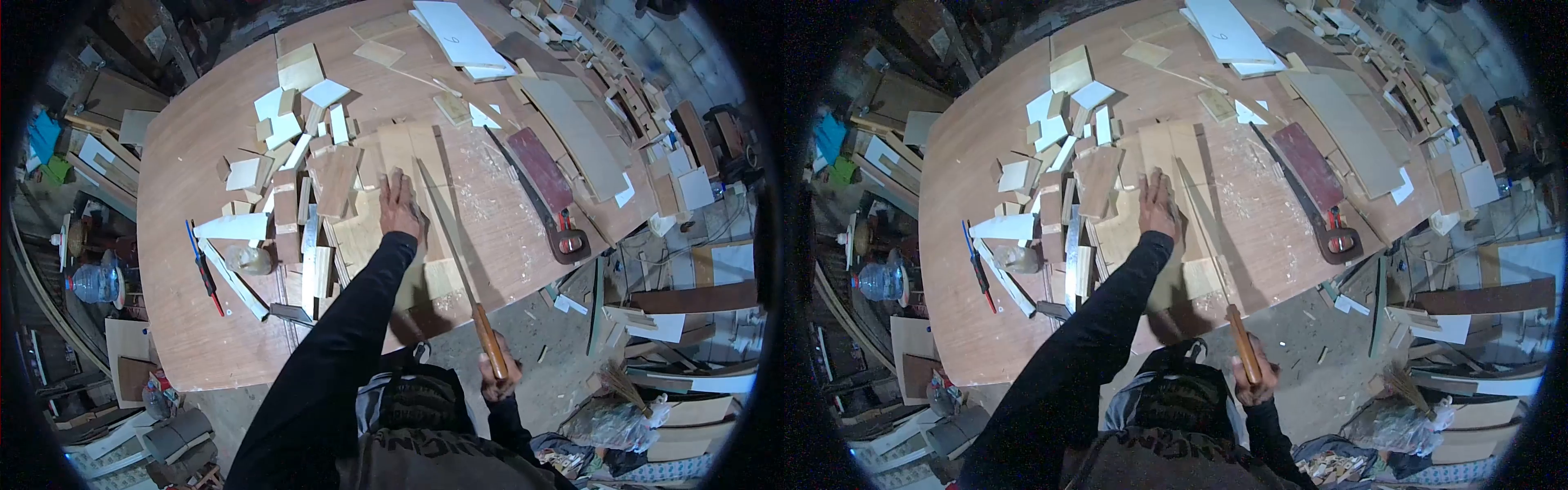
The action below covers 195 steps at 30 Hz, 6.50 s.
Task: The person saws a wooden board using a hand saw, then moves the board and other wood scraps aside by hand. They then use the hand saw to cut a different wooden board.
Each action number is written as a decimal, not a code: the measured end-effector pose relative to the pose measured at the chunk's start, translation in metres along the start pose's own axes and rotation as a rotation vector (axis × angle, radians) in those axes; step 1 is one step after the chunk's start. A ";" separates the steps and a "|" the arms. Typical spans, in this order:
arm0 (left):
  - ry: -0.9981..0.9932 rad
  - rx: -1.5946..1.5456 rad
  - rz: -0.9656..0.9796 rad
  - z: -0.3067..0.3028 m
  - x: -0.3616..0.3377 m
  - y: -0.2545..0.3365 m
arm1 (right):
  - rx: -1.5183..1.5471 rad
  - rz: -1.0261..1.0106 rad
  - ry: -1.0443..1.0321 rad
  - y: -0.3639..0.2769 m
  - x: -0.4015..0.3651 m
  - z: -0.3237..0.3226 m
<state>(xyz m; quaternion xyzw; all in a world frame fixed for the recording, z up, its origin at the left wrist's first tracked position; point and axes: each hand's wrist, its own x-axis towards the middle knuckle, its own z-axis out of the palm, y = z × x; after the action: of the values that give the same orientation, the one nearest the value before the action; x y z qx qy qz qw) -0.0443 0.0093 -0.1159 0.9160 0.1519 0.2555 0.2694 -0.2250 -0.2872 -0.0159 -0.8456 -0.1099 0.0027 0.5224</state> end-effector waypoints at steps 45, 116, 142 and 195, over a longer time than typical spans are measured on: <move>0.058 -0.187 -0.189 -0.030 -0.025 0.008 | -0.547 -0.447 -0.240 0.020 0.387 0.165; 0.041 -0.230 -0.191 -0.035 -0.023 0.005 | -0.809 -0.495 -0.006 0.032 0.446 0.199; 0.016 -0.207 -0.166 -0.031 -0.026 0.000 | -0.258 -0.287 -0.303 -0.013 0.391 0.224; -0.074 -0.146 -0.203 -0.036 -0.026 0.001 | -0.862 -0.490 -0.169 0.082 0.419 0.330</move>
<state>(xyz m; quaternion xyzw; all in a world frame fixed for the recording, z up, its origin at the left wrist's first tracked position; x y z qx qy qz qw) -0.0851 0.0129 -0.0996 0.8826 0.2146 0.2033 0.3655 0.1599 0.0479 -0.1916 -0.9307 -0.3381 -0.0974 0.1002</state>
